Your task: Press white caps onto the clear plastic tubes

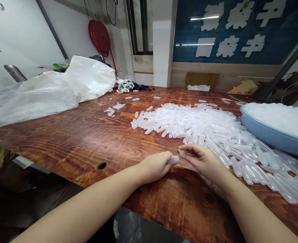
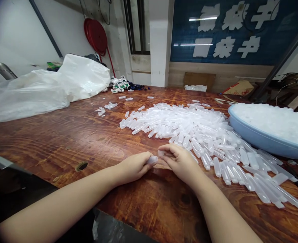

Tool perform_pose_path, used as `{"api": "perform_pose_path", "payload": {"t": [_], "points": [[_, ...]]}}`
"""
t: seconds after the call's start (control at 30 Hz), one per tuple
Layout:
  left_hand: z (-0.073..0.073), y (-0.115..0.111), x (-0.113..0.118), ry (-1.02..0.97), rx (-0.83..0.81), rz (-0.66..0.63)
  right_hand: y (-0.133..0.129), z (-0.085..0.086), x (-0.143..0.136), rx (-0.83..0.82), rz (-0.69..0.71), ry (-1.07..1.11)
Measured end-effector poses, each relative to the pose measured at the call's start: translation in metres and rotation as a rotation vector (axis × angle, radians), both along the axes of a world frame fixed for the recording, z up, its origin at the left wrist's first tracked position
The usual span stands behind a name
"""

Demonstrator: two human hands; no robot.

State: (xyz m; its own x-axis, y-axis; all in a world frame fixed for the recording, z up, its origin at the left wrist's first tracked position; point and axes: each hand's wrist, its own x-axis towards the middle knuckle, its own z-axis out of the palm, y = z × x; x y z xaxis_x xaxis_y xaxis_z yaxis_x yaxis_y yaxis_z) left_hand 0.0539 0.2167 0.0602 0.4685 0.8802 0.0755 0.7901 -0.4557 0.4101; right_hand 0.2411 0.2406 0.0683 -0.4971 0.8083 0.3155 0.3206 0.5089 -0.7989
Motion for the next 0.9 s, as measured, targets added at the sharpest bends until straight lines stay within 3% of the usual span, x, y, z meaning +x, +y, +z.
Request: {"api": "perform_pose_path", "payload": {"t": [0.27, 0.47, 0.63, 0.7, 0.83, 0.9], "points": [[0.005, -0.001, -0.005, 0.002, -0.107, 0.005, -0.015, 0.009, -0.007, 0.23, 0.21, -0.179], [0.007, 0.003, -0.005, -0.149, -0.243, 0.066, -0.02, 0.007, -0.012, 0.284, 0.1, -0.189], [0.009, 0.006, -0.008, -0.184, -0.336, 0.03, -0.024, 0.008, -0.015, 0.471, 0.199, -0.212], [0.009, 0.005, -0.007, -0.176, -0.346, 0.013, -0.025, 0.008, -0.017, 0.377, 0.121, -0.24], [0.012, 0.004, -0.003, -0.092, -0.269, 0.045, -0.023, 0.007, -0.021, -0.021, -0.117, -0.429], [0.012, 0.004, -0.002, -0.07, -0.247, 0.097, -0.022, 0.007, -0.022, -0.051, -0.133, -0.414]]}}
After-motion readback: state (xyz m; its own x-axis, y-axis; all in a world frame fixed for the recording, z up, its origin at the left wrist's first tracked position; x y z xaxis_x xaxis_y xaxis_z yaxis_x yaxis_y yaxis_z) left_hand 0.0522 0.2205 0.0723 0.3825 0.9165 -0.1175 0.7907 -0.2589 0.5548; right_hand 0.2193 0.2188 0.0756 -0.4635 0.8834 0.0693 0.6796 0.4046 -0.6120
